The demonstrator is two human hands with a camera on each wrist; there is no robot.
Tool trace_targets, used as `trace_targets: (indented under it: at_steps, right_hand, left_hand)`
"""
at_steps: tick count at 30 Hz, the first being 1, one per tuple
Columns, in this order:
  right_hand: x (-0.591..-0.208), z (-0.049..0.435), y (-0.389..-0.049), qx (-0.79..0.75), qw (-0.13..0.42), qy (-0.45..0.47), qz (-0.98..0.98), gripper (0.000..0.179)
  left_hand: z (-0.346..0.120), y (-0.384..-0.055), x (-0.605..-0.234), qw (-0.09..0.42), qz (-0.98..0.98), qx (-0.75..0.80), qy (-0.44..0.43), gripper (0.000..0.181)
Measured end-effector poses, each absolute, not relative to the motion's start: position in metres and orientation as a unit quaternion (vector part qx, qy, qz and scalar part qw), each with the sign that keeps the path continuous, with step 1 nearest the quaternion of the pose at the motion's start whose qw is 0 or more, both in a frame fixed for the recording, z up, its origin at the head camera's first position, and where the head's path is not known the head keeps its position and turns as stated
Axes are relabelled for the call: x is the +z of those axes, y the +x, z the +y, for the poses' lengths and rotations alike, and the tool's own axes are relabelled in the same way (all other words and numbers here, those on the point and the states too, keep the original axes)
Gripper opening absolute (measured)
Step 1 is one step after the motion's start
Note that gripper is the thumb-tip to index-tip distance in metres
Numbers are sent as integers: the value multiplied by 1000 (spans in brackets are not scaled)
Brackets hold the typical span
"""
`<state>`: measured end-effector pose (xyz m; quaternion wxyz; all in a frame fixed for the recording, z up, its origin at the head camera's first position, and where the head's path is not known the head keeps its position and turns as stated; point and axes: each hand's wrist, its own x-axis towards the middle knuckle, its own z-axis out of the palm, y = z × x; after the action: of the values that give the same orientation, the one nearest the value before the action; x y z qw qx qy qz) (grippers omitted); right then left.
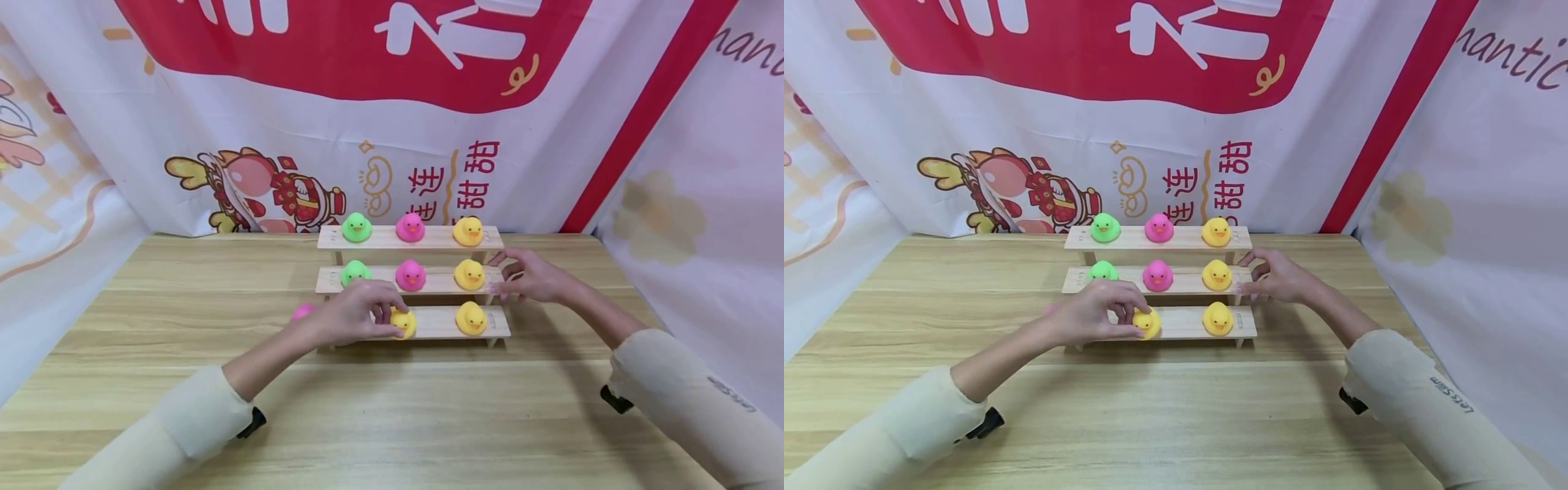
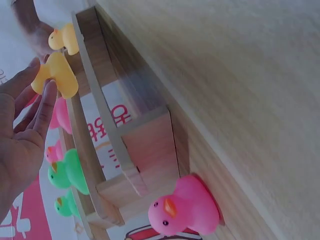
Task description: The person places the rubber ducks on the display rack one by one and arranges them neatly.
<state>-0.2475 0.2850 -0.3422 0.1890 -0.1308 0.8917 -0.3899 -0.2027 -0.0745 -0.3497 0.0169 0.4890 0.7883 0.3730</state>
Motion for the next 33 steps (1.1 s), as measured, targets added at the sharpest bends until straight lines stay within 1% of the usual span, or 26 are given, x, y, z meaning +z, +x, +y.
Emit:
trace_targets:
  at_steps: [3,13,22,33]
  right_hand:
    - [-342,285,-248,-390,190,-132,891,53]
    - [-342,285,-247,-394,191,-123,890,55]
    - [-343,286,-247,-396,185,-142,888,52]
    - [-343,286,-247,-399,191,-133,887,54]
  left_hand:
    - [-69,-202,-352,9,798,360,482,21]
    - [-56,-206,-361,18,811,352,467,22]
    - [-51,-205,-362,5,821,332,464,23]
    - [-50,-206,-364,16,825,335,456,23]
